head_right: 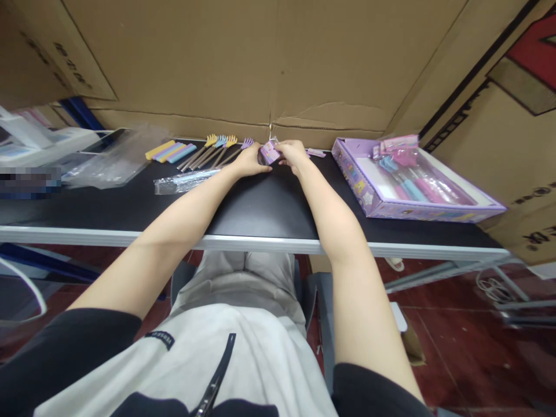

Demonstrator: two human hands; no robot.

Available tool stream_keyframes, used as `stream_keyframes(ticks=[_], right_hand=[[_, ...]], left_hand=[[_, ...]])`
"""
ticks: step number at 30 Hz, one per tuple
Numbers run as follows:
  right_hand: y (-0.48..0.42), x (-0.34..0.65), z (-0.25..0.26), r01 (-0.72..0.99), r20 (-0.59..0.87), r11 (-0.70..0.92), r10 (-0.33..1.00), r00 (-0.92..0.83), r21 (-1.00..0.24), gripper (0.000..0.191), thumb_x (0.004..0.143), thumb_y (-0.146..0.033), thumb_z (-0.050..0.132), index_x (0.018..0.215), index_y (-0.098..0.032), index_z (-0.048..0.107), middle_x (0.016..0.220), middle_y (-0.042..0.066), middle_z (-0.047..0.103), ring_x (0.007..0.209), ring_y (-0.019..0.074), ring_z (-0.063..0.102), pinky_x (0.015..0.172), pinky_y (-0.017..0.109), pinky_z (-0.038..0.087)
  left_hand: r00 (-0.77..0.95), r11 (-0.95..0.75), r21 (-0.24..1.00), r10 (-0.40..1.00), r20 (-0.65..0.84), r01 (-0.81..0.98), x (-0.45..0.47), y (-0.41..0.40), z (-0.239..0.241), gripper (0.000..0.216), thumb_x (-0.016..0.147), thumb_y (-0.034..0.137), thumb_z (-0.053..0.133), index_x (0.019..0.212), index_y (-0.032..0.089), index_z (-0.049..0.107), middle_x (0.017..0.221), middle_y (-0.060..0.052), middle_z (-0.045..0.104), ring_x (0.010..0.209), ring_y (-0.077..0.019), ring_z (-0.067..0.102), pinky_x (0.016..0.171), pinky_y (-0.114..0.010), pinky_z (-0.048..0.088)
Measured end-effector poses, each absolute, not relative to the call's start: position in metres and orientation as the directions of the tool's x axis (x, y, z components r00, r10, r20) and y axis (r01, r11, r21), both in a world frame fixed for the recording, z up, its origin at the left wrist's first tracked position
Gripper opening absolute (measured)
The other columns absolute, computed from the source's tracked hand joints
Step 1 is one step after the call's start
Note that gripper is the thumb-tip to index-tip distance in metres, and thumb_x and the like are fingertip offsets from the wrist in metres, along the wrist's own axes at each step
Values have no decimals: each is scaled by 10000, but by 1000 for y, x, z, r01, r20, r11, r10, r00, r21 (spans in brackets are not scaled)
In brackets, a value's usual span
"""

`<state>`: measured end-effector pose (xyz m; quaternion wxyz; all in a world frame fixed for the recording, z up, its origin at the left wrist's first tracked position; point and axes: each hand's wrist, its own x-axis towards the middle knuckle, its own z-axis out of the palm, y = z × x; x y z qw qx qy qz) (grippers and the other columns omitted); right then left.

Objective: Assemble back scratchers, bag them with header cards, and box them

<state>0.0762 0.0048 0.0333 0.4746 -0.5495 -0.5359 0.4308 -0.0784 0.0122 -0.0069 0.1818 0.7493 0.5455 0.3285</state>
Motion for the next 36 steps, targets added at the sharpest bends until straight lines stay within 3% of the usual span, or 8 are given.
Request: stream_keyframes(ticks=[7, 17, 27, 31, 36], right_hand=[[24, 83, 20, 190, 105, 99, 994, 18, -977, 228, 911, -17, 670, 739, -162, 632, 626, -6, 592, 588, 95, 524, 589, 210, 466], [30, 80, 13, 117, 118, 111, 992, 54, -987, 284, 928, 27, 614, 729, -176, 596, 649, 0, 606, 600, 105, 561, 653, 236, 525], [2, 70, 30, 91, 22, 16, 998, 63, -996, 340, 975, 71, 565, 726, -161, 557, 660, -21, 586, 621, 74, 557, 600, 191, 408], [-2, 72, 33, 117, -10, -16, 999, 49, -993, 289, 961, 26, 623, 754, -171, 580, 681, -7, 605, 648, 90, 542, 623, 201, 418], [12, 79, 24, 171, 13, 14, 1000, -2, -985, 240, 865, -54, 768, 788, -203, 596, 721, 4, 623, 684, 122, 541, 734, 271, 530]], left_hand=[[206, -365, 587, 925, 321, 723, -78, 15, -9, 626, 729, 184, 887, 1296, 95, 637, 1354, -210, 703, 1349, -417, 643, 1182, -469, 481], [184, -330, 554, 935, 303, 764, -78, 12, -8, 735, 728, 232, 928, 1382, 147, 603, 1454, -212, 665, 1456, -442, 564, 1238, -545, 414], [212, -350, 505, 926, 312, 788, -81, 12, -7, 672, 761, 235, 890, 1364, 103, 623, 1436, -229, 670, 1399, -443, 617, 1182, -488, 474], [205, -356, 513, 922, 327, 781, -81, 14, -9, 656, 747, 238, 890, 1340, 126, 634, 1419, -209, 682, 1394, -429, 619, 1188, -474, 469], [177, -352, 553, 922, 345, 755, -81, 17, -11, 655, 731, 245, 897, 1325, 139, 643, 1403, -196, 691, 1405, -430, 609, 1201, -478, 453]])
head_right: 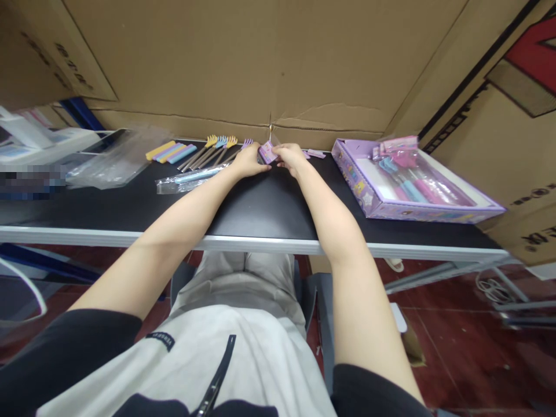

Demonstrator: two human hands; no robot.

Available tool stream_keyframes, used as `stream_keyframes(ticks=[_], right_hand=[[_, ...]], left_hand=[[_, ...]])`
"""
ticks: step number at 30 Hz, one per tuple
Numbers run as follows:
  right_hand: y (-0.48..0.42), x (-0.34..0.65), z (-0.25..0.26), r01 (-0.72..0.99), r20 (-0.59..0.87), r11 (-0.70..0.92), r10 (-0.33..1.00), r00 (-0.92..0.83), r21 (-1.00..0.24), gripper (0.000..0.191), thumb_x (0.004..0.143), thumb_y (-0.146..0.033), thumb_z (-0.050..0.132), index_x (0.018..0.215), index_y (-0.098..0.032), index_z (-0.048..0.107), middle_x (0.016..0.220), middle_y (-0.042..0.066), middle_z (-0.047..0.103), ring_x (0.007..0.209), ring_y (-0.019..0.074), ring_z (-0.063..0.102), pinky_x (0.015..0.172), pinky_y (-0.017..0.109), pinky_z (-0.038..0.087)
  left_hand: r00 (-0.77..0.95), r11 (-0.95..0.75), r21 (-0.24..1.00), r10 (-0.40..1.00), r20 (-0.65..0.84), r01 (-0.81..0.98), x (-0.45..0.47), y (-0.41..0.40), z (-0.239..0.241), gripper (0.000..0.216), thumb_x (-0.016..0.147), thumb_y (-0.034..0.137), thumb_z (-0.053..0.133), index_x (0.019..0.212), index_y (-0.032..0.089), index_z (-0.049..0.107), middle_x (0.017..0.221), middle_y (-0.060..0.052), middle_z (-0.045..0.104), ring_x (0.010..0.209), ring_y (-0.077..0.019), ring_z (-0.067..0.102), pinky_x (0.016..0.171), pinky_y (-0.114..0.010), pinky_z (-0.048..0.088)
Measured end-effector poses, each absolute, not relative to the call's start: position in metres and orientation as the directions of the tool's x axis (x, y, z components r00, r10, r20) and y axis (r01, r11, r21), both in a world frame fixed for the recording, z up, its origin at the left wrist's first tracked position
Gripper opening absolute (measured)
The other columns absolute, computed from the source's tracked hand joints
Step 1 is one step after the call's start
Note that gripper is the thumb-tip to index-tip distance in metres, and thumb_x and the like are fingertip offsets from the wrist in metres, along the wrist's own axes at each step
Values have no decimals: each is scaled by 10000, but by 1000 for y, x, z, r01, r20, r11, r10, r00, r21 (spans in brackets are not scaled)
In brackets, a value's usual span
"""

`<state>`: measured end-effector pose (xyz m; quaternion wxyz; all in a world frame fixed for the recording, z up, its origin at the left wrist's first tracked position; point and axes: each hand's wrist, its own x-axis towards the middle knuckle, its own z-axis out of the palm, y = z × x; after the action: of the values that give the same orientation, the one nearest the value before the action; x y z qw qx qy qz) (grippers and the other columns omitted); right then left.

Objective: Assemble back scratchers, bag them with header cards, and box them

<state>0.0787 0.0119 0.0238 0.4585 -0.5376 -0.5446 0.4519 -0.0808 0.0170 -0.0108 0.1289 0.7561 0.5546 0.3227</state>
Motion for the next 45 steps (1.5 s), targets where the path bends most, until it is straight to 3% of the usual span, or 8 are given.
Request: stream_keyframes(ticks=[9, 15, 24, 31, 35, 39, 41, 45], right_hand=[[6, 75, 30, 175, 9, 7, 1000, 10, -984, 170, 917, -100, 713, 811, -187, 613, 687, -8, 601, 638, 107, 541, 594, 224, 397], [1, 75, 33, 150, -4, -2, 1000, -10, -989, 158, 923, -65, 668, 813, -173, 633, 697, -13, 612, 633, 94, 551, 603, 221, 397], [8, 72, 29, 190, 73, 58, 995, 70, -980, 221, 894, -7, 638, 734, -158, 615, 656, -14, 594, 582, 77, 514, 538, 191, 384], [16, 76, 26, 281, 174, 111, 963, 208, -953, 251, 882, 5, 622, 702, -169, 602, 636, -15, 546, 554, 90, 482, 520, 209, 402], [21, 83, 26, 276, 168, 107, 963, 211, -955, 175, 949, -157, 705, 793, -171, 629, 759, 16, 621, 634, 107, 564, 594, 225, 491], [19, 84, 30, 216, 152, 110, 970, 189, -970, 275, 1006, -425, 730, 907, -180, 652, 919, 45, 686, 734, 128, 655, 672, 252, 561], [13, 82, 33, 198, 108, 66, 972, 209, -978, 246, 1045, -372, 678, 901, -176, 637, 917, 43, 690, 705, 111, 645, 654, 240, 546], [0, 76, 36, 232, 2, -41, 983, 182, -972, 223, 1023, -90, 602, 816, -172, 585, 779, 7, 641, 595, 69, 582, 535, 180, 439]], left_hand=[[170, -328, 530, 930, 326, 782, -81, 12, -6, 645, 775, 256, 883, 1353, 108, 639, 1433, -229, 677, 1405, -444, 609, 1188, -479, 460], [188, -351, 510, 920, 343, 785, -82, 13, -6, 653, 762, 270, 875, 1358, 141, 640, 1408, -198, 699, 1381, -422, 625, 1169, -462, 473], [182, -303, 414, 935, 305, 858, -76, -4, 5, 647, 893, 320, 802, 1469, 114, 591, 1502, -218, 657, 1441, -381, 600, 1186, -454, 464], [166, -248, 318, 950, 263, 915, -75, -15, 12, 660, 945, 371, 761, 1527, 134, 561, 1615, -223, 582, 1537, -387, 514, 1256, -562, 391], [175, -254, 319, 951, 256, 913, -76, -17, 14, 595, 968, 386, 721, 1496, 141, 596, 1583, -211, 615, 1520, -384, 534, 1253, -570, 397], [150, -235, 336, 954, 260, 912, -77, -18, 16, 581, 965, 388, 716, 1476, 135, 609, 1562, -214, 629, 1506, -390, 544, 1254, -576, 393], [137, -225, 345, 955, 262, 911, -77, -17, 16, 575, 964, 391, 712, 1470, 136, 613, 1558, -214, 631, 1501, -394, 545, 1253, -582, 391], [121, -219, 358, 954, 276, 908, -77, -17, 15, 567, 963, 388, 707, 1475, 164, 615, 1564, -199, 628, 1504, -394, 540, 1254, -576, 385]])
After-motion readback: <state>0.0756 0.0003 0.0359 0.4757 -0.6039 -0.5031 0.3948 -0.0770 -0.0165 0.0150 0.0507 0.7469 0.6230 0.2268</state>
